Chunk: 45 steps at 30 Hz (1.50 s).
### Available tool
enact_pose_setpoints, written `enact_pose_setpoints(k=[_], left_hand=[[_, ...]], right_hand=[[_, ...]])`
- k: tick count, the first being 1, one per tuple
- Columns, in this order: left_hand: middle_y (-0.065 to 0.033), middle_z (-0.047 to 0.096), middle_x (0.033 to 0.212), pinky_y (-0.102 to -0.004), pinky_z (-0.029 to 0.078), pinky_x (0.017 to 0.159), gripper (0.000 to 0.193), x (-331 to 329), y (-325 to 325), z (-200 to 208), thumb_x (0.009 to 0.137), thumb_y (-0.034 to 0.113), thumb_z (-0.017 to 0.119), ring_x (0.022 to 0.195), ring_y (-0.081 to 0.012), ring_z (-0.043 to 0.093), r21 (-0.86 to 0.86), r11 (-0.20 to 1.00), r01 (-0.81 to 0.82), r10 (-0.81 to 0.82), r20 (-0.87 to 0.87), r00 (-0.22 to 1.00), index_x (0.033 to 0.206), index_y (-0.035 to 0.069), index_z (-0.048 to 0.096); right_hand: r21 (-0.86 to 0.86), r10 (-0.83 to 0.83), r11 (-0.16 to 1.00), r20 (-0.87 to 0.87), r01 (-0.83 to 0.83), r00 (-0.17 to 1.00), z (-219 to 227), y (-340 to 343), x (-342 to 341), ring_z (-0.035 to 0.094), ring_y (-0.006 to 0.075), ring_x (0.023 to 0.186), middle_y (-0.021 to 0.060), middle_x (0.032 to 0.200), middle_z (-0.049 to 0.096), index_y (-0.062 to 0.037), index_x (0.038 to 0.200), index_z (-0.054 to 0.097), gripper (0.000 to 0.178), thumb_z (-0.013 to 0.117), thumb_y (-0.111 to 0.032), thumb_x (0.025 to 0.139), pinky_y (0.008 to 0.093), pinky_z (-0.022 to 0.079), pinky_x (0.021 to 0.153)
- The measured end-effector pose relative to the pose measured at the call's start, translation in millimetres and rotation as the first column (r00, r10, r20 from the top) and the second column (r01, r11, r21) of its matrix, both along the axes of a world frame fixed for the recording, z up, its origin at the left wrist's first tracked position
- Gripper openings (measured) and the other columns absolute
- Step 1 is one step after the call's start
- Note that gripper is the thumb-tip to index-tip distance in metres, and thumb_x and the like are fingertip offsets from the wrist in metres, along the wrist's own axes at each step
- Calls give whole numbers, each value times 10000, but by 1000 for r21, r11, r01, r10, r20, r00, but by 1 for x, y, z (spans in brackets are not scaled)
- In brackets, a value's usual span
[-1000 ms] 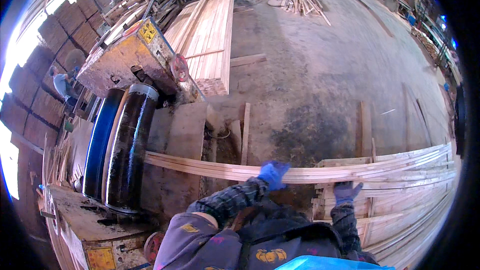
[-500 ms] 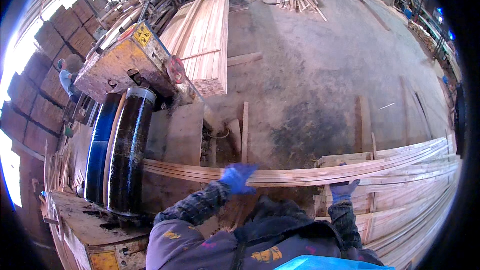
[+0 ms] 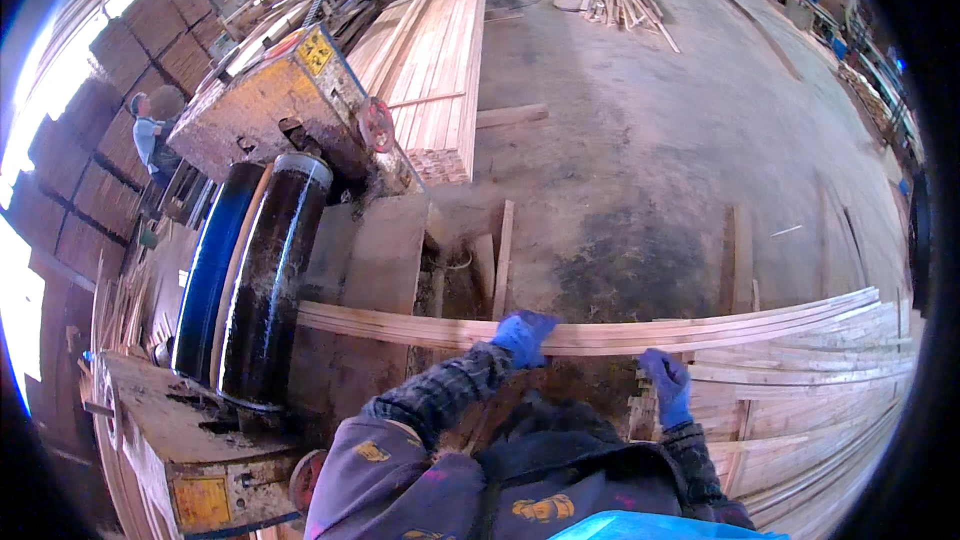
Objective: The person repeatedly picks up long wooden planks from a pile and places them onto a conveyor belt. They then retrieve the planks from the other side of the conveyor and stack them neatly on a growing pile. The person wears blue gloves and a dark hoodie while performing this repetitive task.
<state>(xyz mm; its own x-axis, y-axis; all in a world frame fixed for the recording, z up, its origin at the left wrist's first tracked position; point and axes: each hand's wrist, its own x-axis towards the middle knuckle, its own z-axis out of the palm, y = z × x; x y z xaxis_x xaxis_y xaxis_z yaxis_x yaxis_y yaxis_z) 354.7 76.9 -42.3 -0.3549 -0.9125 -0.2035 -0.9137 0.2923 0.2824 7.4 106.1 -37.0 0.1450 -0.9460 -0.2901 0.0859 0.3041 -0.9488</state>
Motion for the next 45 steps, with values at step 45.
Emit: enact_pose_setpoints(k=[45], left_hand=[[-219, 545, 1311, -446, 401, 1046, 737, -354, -26, 45, 731, 281, 777, 1211, -385, 522, -570, 631, 526, -754, -291, 589, 1360, 30, 485]], right_hand=[[267, -557, 259, -744, 928, 369, -205, 349, -136, 561, 325, 1175, 214, 1331, 547, -14, 1393, 453, 783, 755, -389, 775, 411, 462, 970]])
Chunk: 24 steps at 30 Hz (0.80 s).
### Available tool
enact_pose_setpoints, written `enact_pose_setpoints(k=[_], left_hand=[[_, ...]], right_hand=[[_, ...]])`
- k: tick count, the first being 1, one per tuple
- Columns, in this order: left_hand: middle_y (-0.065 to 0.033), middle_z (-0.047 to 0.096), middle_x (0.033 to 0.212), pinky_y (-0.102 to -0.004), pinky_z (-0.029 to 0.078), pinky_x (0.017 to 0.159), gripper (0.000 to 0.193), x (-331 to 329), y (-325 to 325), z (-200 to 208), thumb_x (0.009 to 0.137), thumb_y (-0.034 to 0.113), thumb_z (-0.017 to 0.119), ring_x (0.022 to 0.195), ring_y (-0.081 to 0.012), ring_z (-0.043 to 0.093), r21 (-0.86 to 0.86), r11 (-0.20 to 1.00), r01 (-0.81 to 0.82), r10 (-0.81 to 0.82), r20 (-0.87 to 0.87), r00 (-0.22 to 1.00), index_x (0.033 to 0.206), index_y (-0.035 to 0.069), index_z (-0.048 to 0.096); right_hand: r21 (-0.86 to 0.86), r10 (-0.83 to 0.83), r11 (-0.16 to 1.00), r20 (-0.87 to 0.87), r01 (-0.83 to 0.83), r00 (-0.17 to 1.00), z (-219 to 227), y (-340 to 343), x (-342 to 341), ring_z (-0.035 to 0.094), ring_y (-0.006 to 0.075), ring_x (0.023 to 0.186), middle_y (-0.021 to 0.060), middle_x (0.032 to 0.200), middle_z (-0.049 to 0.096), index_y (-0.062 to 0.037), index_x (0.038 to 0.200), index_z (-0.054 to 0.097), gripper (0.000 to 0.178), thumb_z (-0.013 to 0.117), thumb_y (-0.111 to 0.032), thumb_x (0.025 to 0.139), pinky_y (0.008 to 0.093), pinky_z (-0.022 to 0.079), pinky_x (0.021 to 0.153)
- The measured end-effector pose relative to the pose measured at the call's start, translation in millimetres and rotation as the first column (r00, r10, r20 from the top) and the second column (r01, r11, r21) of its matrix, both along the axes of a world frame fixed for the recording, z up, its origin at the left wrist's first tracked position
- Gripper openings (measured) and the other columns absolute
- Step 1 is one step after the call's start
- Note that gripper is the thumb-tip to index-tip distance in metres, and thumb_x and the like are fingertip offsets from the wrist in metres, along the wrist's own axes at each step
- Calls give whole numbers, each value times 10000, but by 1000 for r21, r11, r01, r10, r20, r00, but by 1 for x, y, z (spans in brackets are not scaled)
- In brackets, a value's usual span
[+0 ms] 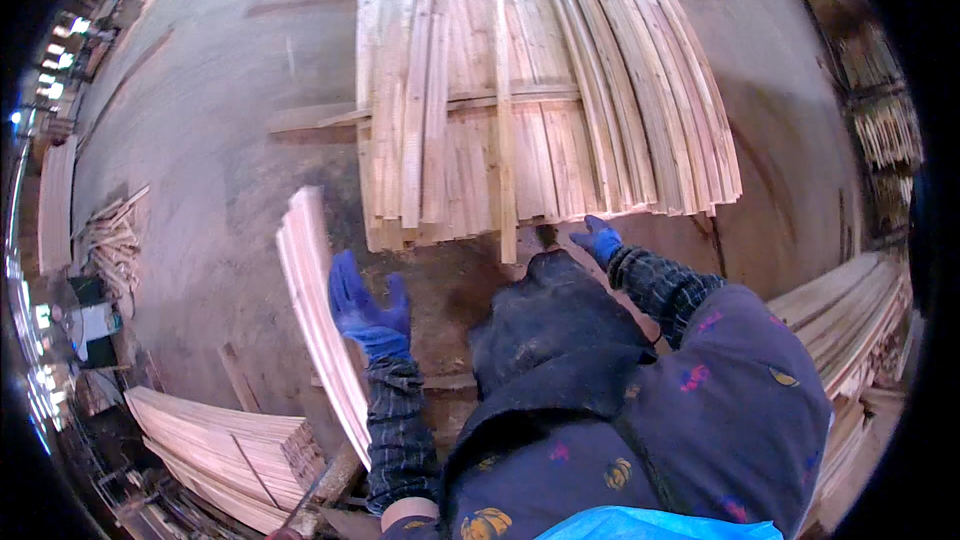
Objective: The person repeatedly picks up long wooden planks from a pile and places them onto a conveyor belt. They then retrieve the planks from the other side of the conveyor and stack them neatly on a growing pile. The person wears blue gloves and a dark hoodie while performing this repetitive task.
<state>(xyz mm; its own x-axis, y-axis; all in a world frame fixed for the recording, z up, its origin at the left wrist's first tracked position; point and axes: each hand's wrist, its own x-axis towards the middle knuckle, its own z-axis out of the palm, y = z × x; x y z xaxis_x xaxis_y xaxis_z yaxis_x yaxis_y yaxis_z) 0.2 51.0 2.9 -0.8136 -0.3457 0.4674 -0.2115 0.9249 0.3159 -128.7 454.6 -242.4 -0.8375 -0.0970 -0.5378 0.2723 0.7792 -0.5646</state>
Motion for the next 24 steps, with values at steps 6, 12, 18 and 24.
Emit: enact_pose_setpoints(k=[6, 12, 18, 24], left_hand=[[-224, 505, 1361, -444, 402, 1055, 798, -46, 89, -163, 740, 310, 772, 1248, -374, 495, 488, 873, 15, -164, 264, 950, 1390, -3, 433], [-259, 459, 1393, -415, 369, 1098, 1000, 1, 108, -369, 654, 380, 843, 1313, -376, 433, 584, 742, -329, -271, 711, 649, 1423, -36, 357], [-213, 568, 1271, -413, 474, 960, 849, -41, 123, -442, 689, 320, 857, 1144, -321, 562, 735, 489, -470, -420, 670, 612, 1341, -33, 443], [-125, 661, 1011, -367, 525, 764, 435, -78, 213, -441, 810, 151, 727, 889, -225, 632, 885, 93, -455, -448, 446, 775, 1174, -14, 555]], right_hand=[[-94, -571, 645, 602, 759, 559, -68, 77, -18, 530, 262, 1176, 100, 1294, 558, -108, 1320, 520, 667, 688, -524, 826, 406, 448, 920], [35, -764, 196, 632, 980, 130, -112, 99, -66, 437, 273, 1310, 91, 1524, 342, -173, 1509, 278, 954, 674, -649, 783, 410, 422, 1016], [-247, -681, -375, 728, 894, -85, -171, 109, -98, 619, 283, 1079, 78, 1220, 625, -165, 1248, 587, 571, 745, -488, 804, 473, 525, 931], [-178, -688, -495, 678, 850, -259, -162, 83, -94, 664, 258, 960, 39, 1082, 681, -159, 1143, 631, 462, 738, -471, 821, 407, 566, 818]])
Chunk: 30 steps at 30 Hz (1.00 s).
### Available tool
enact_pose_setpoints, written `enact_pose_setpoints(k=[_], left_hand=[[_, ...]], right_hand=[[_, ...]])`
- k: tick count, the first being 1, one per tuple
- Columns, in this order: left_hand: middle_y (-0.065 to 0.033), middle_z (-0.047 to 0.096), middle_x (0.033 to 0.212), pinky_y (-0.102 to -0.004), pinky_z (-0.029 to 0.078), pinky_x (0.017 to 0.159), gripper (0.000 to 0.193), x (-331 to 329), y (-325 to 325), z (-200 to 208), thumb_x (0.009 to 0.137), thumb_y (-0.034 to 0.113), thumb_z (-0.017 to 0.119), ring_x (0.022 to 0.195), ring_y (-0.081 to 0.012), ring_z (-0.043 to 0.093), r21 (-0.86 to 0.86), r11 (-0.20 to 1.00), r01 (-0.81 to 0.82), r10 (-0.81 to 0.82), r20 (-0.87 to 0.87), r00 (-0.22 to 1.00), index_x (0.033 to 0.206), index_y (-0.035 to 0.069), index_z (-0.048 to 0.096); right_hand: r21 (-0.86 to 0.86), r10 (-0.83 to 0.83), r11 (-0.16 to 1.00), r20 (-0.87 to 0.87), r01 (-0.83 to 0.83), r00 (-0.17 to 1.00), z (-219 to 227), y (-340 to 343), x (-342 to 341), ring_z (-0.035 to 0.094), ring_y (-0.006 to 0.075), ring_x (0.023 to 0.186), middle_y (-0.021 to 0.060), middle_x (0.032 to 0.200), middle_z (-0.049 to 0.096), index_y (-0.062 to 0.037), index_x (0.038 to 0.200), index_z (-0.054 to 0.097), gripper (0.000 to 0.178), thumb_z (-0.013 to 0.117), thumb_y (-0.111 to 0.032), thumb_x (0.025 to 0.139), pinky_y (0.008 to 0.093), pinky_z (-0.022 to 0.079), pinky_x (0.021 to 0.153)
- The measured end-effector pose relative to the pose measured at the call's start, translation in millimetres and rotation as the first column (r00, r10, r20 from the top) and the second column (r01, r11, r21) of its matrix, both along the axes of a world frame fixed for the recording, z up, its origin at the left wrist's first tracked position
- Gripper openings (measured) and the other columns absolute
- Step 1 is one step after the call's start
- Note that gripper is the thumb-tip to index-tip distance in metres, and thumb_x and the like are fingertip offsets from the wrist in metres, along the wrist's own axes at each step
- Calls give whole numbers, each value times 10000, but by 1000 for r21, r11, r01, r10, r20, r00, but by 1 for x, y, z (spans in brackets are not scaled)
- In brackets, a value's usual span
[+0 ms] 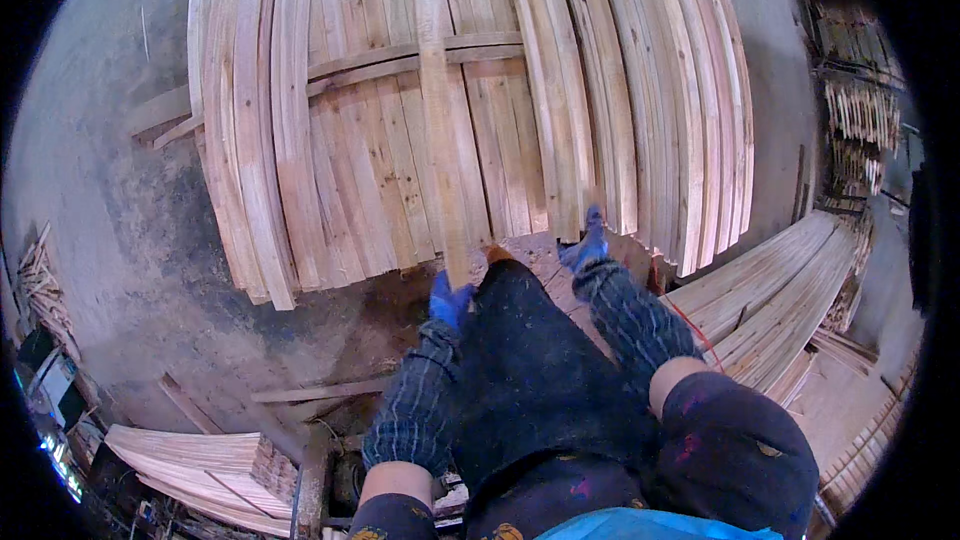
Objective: The person repeatedly picks up long wooden planks from a pile and places them onto a conveyor belt. They then retrieve the planks from the other side of the conveyor and stack them neatly on a growing pile. The person wears blue gloves and a dark hoodie while performing this repetitive task.
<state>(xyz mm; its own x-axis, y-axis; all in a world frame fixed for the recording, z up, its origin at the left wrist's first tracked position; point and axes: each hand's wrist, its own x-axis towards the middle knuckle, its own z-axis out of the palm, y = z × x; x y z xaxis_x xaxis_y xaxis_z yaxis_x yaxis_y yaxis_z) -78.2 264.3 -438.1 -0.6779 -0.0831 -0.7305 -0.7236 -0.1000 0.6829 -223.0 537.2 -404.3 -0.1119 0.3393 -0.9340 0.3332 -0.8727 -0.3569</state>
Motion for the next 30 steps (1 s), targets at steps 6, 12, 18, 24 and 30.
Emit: enact_pose_setpoints(k=[6, 12, 18, 24, 30], left_hand=[[-124, 657, 1009, -359, 507, 793, 409, -75, 76, 10, 853, 170, 689, 893, -205, 616, 138, 986, -91, 104, -91, 990, 1187, -22, 550], [-112, 656, 1034, -342, 499, 821, 464, -162, 118, 9, 862, 255, 727, 918, -196, 606, 333, 916, -225, 249, -30, 968, 1191, -27, 560], [-104, 653, 1046, -349, 511, 821, 521, -199, 106, 14, 817, 278, 778, 912, -231, 630, 503, 843, -188, 132, 146, 981, 1193, -16, 570], [-104, 666, 1119, -372, 470, 948, 520, -216, 111, 35, 862, 346, 719, 1043, -232, 622, 802, 595, -44, -72, 108, 992, 1238, 10, 591], [-121, 683, 1052, -347, 532, 755, 389, -224, 103, 12, 874, 290, 715, 871, -222, 663, 657, 753, -32, -129, 195, 972, 1160, 37, 639]], right_hand=[[-160, 144, 970, -238, -185, 960, 19, 27, 27, 659, 252, 952, 33, 1084, 677, -151, 1160, 623, 429, 731, -416, 840, 412, 561, 785], [-249, 74, 963, -137, -107, 988, 27, 39, 14, 643, 253, 982, 31, 1075, 670, -149, 1176, 615, 457, 729, -427, 830, 439, 526, 877], [-242, 15, 969, -111, -42, 994, 22, 35, 13, 643, 253, 982, 44, 1096, 663, -140, 1182, 605, 541, 806, -416, 762, 430, 542, 870], [-225, 110, 967, -42, -117, 993, 39, 44, 17, 668, 245, 903, 35, 1035, 681, -136, 1151, 620, 500, 763, -458, 797, 415, 564, 822], [-334, 135, 928, -116, -167, 984, 50, 49, 12, 640, 284, 1024, 108, 1159, 647, -70, 1204, 585, 539, 649, -491, 873, 411, 533, 900]])
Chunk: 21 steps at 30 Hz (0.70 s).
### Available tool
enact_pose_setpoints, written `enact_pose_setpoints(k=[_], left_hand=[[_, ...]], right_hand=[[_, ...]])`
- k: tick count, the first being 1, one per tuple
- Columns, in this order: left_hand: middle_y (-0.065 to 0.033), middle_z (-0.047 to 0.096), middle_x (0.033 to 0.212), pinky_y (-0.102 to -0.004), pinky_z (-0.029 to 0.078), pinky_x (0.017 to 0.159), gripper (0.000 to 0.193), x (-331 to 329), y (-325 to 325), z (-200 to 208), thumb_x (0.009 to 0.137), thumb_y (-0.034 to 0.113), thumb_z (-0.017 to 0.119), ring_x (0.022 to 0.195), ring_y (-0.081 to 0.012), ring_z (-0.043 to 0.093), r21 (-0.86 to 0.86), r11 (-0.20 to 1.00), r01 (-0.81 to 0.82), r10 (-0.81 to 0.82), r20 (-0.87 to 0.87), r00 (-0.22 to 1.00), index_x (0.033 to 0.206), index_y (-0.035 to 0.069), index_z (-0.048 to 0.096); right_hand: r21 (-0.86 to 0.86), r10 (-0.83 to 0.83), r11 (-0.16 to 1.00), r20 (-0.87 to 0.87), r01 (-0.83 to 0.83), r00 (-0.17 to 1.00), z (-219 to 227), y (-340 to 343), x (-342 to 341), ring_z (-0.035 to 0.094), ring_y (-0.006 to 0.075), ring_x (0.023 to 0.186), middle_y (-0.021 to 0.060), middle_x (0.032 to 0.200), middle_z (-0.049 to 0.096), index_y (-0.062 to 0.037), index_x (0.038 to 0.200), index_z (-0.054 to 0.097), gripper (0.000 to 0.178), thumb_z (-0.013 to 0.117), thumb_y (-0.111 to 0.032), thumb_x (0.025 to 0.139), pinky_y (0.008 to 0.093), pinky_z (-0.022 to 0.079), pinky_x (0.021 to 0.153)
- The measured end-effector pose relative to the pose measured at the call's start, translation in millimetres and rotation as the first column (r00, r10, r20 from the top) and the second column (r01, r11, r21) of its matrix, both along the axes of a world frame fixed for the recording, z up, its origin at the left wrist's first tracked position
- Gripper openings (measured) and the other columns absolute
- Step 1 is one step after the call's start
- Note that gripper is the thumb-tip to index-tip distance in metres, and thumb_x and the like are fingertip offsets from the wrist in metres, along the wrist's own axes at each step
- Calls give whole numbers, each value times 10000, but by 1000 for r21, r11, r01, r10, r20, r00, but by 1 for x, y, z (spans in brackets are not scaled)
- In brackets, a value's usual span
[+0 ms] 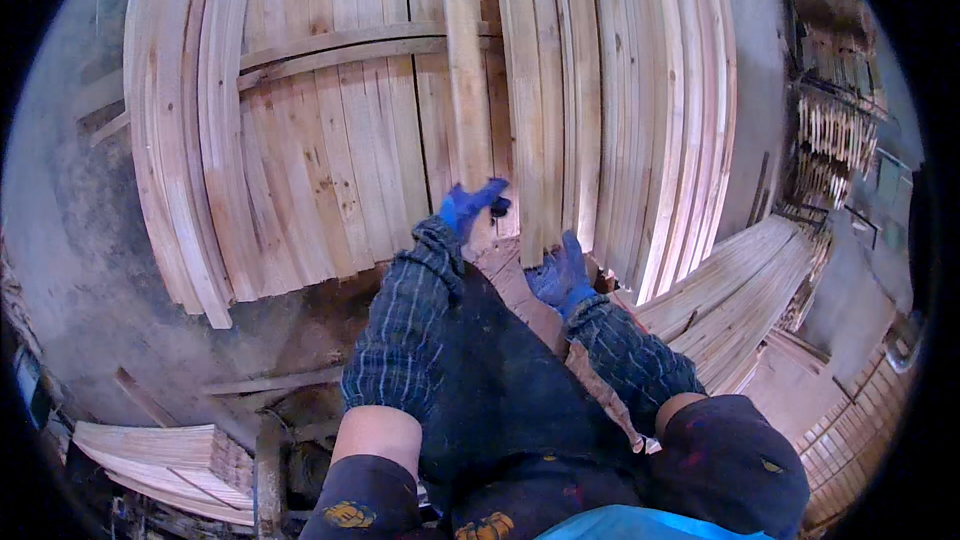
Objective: The person repeatedly picks up long wooden planks from a pile and places them onto a conveyor belt. They then retrieve the planks from the other side of the conveyor and stack them neatly on a growing pile. The person wears blue gloves and a dark hoodie while performing this repetitive task.
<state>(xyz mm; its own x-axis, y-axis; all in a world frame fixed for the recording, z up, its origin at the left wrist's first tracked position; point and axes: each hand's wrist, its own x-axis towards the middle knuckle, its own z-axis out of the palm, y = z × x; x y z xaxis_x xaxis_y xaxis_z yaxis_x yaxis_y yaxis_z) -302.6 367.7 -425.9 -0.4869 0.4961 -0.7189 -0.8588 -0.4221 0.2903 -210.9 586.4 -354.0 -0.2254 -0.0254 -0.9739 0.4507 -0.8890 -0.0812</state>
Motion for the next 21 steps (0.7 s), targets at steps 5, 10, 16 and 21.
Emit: enact_pose_setpoints(k=[5, 10, 16, 21], left_hand=[[-175, 655, 1112, -383, 526, 812, 559, 28, -34, -39, 806, 283, 759, 979, -285, 645, -677, 681, -280, 175, -221, 959, 1237, -14, 564], [-229, 607, 1202, -421, 472, 939, 589, -23, -4, 55, 815, 201, 718, 1087, -350, 599, -706, 44, -707, -258, -691, 675, 1320, -11, 502], [-206, 631, 1173, -400, 481, 952, 460, -51, 89, -19, 870, 174, 668, 1079, -319, 612, -709, 598, -373, 26, -449, 893, 1259, -32, 536], [-231, 658, 1084, -406, 509, 858, 430, -39, 83, -21, 869, 223, 666, 978, -319, 648, -728, 672, -135, -205, -358, 911, 1209, -25, 572]], right_hand=[[129, -7, 992, 36, 3, 999, 13, -21, -4, 633, 268, 1031, 103, 1144, 645, -64, 1230, 567, 568, 651, -497, 873, 397, 531, 899], [70, 209, 976, -69, -204, 976, 24, 8, 24, 630, 246, 1029, 102, 1139, 641, -79, 1279, 536, 552, 621, -475, 904, 403, 529, 877], [813, 954, 95, 90, -574, 286, 79, 6, 3, 612, 254, 1019, 117, 1142, 615, -61, 1259, 537, 363, 541, -291, 978, 373, 516, 852], [619, 731, 489, 95, -615, 676, 53, 27, 11, 614, 223, 958, 96, 1105, 629, -66, 1210, 577, 286, 553, -219, 970, 348, 517, 823]])
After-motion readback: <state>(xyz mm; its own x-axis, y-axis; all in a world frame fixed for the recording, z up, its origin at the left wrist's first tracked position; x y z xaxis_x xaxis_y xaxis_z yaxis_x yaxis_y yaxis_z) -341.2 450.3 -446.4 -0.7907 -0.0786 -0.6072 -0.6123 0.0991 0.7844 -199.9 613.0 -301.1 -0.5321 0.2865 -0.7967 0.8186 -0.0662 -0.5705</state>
